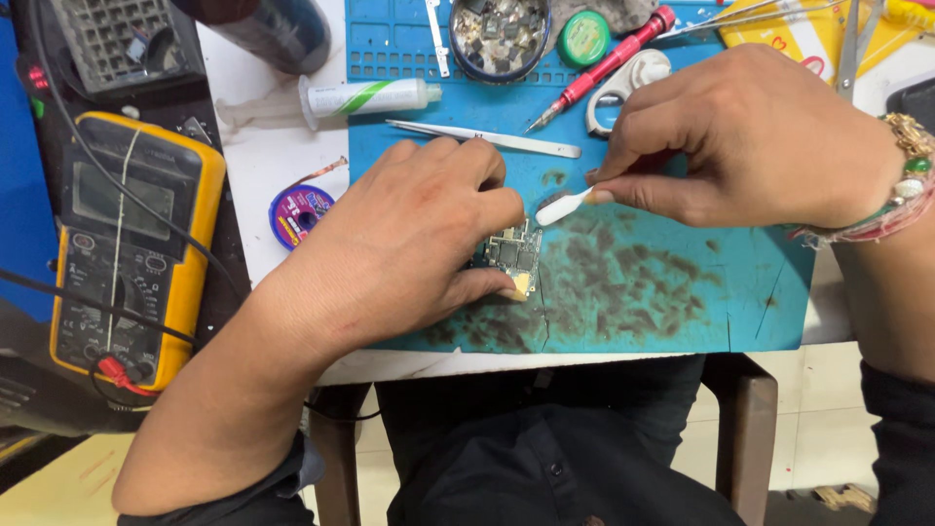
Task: The person cleans a small circuit board with a cotton swab and then uses a soldering iron to apply solder to components on the board.
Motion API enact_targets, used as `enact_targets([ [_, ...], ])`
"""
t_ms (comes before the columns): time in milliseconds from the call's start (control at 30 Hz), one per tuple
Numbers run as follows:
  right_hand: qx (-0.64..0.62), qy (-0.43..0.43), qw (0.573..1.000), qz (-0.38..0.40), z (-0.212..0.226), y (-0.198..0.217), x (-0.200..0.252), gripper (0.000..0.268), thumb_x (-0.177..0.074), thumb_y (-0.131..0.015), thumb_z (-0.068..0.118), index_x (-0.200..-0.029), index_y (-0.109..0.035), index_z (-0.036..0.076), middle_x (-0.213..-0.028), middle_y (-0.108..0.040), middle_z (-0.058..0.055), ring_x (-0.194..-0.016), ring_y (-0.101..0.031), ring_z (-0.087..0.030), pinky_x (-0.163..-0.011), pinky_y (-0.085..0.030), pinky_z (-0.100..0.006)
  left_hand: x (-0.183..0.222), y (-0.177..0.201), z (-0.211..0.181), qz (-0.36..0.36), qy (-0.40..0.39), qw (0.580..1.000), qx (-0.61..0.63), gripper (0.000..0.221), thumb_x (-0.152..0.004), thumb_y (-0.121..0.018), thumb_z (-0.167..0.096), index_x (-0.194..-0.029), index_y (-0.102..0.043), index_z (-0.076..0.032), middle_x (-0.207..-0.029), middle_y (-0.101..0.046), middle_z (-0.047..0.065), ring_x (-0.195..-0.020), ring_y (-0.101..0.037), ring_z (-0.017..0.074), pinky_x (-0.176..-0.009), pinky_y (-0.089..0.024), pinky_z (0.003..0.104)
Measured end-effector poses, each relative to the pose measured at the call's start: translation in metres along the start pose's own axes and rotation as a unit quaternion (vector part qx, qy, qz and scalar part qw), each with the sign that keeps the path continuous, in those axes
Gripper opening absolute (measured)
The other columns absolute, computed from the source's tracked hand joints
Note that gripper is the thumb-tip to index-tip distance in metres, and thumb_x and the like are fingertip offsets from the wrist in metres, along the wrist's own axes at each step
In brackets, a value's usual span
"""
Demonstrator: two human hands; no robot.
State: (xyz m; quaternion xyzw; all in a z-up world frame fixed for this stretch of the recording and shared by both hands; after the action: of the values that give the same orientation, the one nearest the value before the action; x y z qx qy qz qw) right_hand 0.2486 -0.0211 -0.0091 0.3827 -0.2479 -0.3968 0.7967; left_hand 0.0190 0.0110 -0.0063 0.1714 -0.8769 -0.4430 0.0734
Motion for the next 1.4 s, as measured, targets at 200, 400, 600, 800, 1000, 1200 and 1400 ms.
enact_targets([
  [200, -0.014, 0.039, 0.999, 0.010, 0.004, -0.005, -0.001, 0.011, -0.075, -0.080, 0.019, -0.084, -0.078, 0.014, -0.077, -0.071, -0.002, -0.069, -0.068, -0.026, -0.058, -0.052, -0.038, 0.001, 0.002, -0.001, -0.012, -0.006, 1.000, -0.001, 0.041, -0.073, -0.086, -0.036, -0.097, -0.066, -0.009, -0.105, -0.060, 0.011, -0.100, -0.059, 0.0350, -0.081, -0.044, 0.048],
  [400, 0.001, 0.013, 1.000, 0.015, 0.017, -0.007, -0.001, 0.012, -0.074, -0.083, 0.024, -0.078, -0.077, 0.014, -0.072, -0.069, -0.003, -0.066, -0.067, -0.028, -0.056, -0.051, -0.041, 0.000, 0.003, -0.003, -0.014, -0.003, 1.000, 0.004, 0.042, -0.071, -0.087, -0.034, -0.099, -0.068, -0.009, -0.105, -0.060, 0.011, -0.098, -0.058, 0.0348, -0.079, -0.044, 0.048],
  [600, -0.010, -0.002, 1.000, 0.023, 0.014, -0.007, -0.003, 0.012, -0.077, -0.081, 0.026, -0.080, -0.078, 0.015, -0.074, -0.069, -0.002, -0.066, -0.067, -0.027, -0.055, -0.050, -0.040, 0.000, 0.001, -0.001, 0.002, 0.004, 1.000, 0.006, 0.041, -0.071, -0.087, -0.034, -0.098, -0.069, -0.010, -0.104, -0.060, 0.010, -0.098, -0.059, 0.0340, -0.080, -0.044, 0.048],
  [800, 0.006, 0.012, 1.000, 0.008, 0.014, -0.001, -0.001, 0.015, -0.077, -0.080, 0.027, -0.081, -0.077, 0.013, -0.070, -0.070, -0.002, -0.062, -0.070, -0.024, -0.053, -0.052, -0.036, 0.000, 0.001, -0.001, -0.011, -0.006, 1.000, 0.008, 0.041, -0.071, -0.087, -0.035, -0.099, -0.069, -0.011, -0.105, -0.060, 0.010, -0.099, -0.059, 0.0343, -0.080, -0.044, 0.047],
  [1000, 0.057, -0.115, 0.992, -0.005, 0.003, 0.012, 0.009, 0.023, -0.079, -0.082, 0.033, -0.081, -0.077, 0.011, -0.073, -0.074, -0.004, -0.050, -0.070, -0.019, -0.046, -0.051, -0.032, 0.004, 0.003, -0.002, -0.022, 0.007, 0.997, -0.071, 0.062, -0.074, -0.085, -0.056, -0.098, -0.062, -0.004, -0.095, -0.060, 0.014, -0.093, -0.062, 0.0353, -0.078, -0.048, 0.047],
  [1200, 0.012, -0.088, 0.995, -0.037, -0.003, 0.012, 0.013, 0.025, -0.084, -0.083, 0.034, -0.096, -0.078, 0.012, -0.074, -0.074, -0.004, -0.060, -0.074, -0.015, -0.053, -0.056, -0.028, -0.001, -0.015, -0.023, 0.048, 0.128, 0.985, -0.102, 0.063, -0.079, -0.082, -0.055, -0.098, -0.056, -0.001, -0.087, -0.063, 0.018, -0.080, -0.067, 0.0382, -0.067, -0.053, 0.046],
  [1400, 0.063, -0.061, 0.991, -0.097, 0.003, 0.021, 0.018, 0.016, -0.088, -0.080, 0.023, -0.093, -0.076, 0.009, -0.083, -0.075, -0.006, -0.063, -0.072, -0.019, -0.054, -0.053, -0.031, -0.014, -0.015, -0.033, 0.044, 0.095, 0.994, -0.005, 0.050, -0.077, -0.083, -0.025, -0.106, -0.053, 0.003, -0.103, -0.061, 0.023, -0.089, -0.066, 0.0421, -0.073, -0.053, 0.047],
])
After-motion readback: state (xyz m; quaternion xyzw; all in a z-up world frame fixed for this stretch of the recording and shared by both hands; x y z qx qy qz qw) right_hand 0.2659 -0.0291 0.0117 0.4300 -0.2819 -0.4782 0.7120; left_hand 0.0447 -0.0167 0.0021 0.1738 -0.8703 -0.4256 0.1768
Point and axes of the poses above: each hand's wrist, its own x-axis away from the middle knuckle, its own y-axis out of the back of the hand, z = x × y, the point moved 3 cm from there along -x, towards the middle knuckle
